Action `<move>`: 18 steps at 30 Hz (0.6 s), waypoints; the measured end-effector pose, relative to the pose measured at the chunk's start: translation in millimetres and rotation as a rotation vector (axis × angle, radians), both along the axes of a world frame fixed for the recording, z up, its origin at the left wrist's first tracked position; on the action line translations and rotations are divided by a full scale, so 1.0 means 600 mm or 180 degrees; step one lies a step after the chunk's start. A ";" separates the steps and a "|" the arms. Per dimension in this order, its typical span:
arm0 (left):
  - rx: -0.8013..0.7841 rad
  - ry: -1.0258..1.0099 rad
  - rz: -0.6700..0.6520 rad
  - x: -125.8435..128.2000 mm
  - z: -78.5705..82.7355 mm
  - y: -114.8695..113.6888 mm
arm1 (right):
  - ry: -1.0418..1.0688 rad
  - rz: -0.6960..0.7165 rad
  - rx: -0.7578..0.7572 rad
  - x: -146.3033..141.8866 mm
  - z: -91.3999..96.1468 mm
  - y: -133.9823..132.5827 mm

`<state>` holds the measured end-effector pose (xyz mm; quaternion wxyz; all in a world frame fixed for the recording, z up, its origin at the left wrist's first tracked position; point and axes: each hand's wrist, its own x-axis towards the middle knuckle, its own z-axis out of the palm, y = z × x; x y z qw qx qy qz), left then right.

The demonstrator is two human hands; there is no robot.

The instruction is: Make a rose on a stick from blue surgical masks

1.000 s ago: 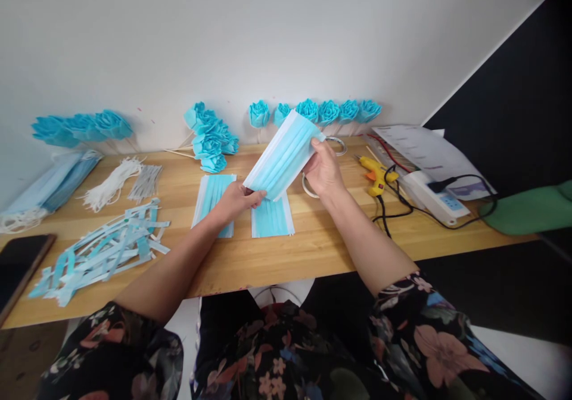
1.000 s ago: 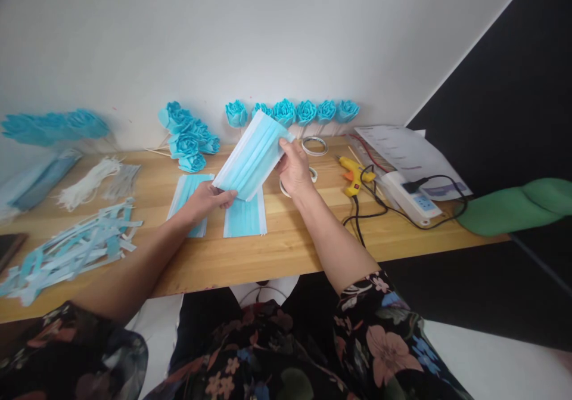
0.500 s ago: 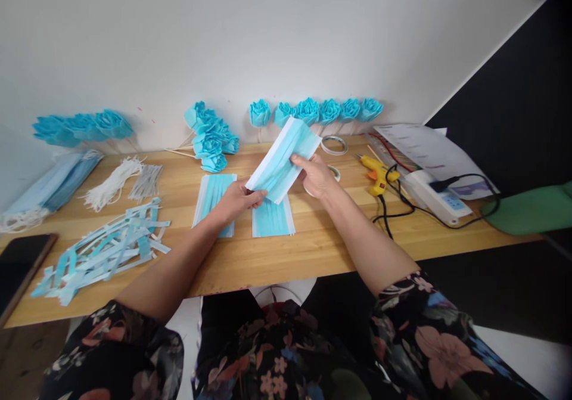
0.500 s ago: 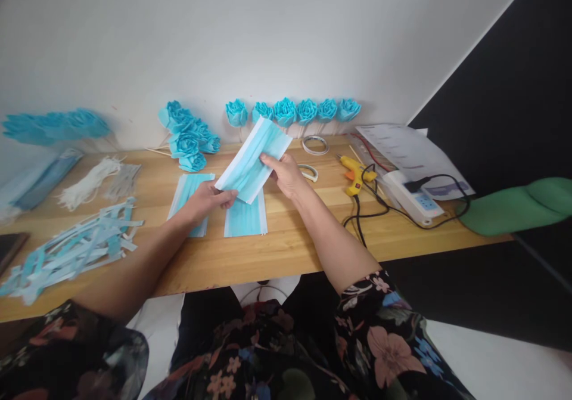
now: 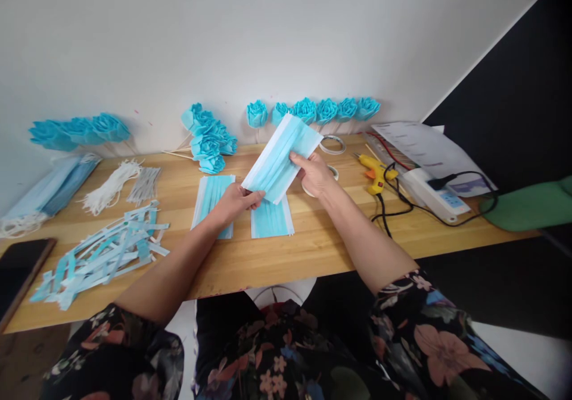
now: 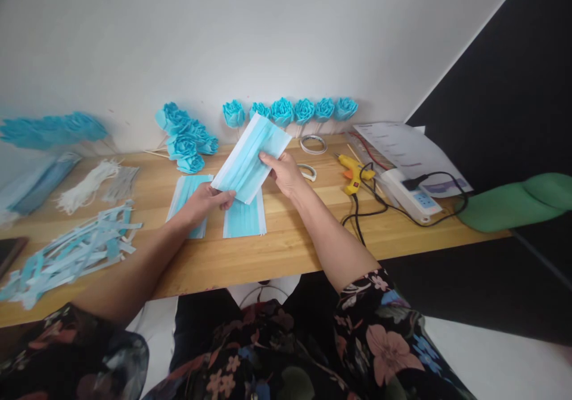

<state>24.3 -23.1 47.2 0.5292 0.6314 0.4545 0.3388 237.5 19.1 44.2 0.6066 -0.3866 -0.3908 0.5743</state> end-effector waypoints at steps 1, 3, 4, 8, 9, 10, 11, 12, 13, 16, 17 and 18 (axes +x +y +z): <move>0.0005 0.0014 -0.0010 0.000 0.000 0.000 | 0.0003 -0.0079 0.0017 -0.001 -0.001 0.001; 0.0020 0.0062 -0.0019 0.000 0.001 0.000 | 0.0008 -0.0276 0.0105 -0.003 -0.002 0.003; 0.0032 0.0085 -0.0019 -0.001 0.001 0.000 | 0.0000 -0.0375 0.0158 -0.003 -0.002 0.005; 0.0085 0.0153 -0.0041 -0.004 0.001 0.002 | -0.0136 -0.0579 0.0291 0.004 -0.004 0.013; 0.0093 0.0156 -0.0058 -0.005 0.001 0.003 | -0.0151 -0.0586 0.0336 0.006 -0.004 0.015; 0.0096 0.0129 -0.0059 -0.006 0.002 0.004 | -0.0133 -0.0585 0.0379 0.009 -0.003 0.017; 0.0093 0.0066 -0.0049 -0.008 0.002 0.005 | -0.0085 -0.0580 0.0401 0.012 -0.003 0.018; 0.0088 -0.0029 -0.0024 -0.009 0.002 0.006 | -0.0018 -0.0572 0.0393 0.015 -0.002 0.019; 0.0085 -0.0156 0.0036 -0.010 0.001 0.007 | 0.0049 -0.0561 0.0357 0.017 -0.001 0.020; 0.0120 -0.0660 0.0394 -0.015 -0.005 0.014 | 0.0111 -0.0459 0.0186 0.023 0.001 0.020; 0.0140 -0.0839 0.0540 -0.016 -0.008 0.017 | 0.0072 -0.0398 0.0134 0.024 0.001 0.019; 0.0165 -0.1000 0.0697 -0.018 -0.011 0.020 | 0.0015 -0.0322 0.0083 0.025 0.001 0.018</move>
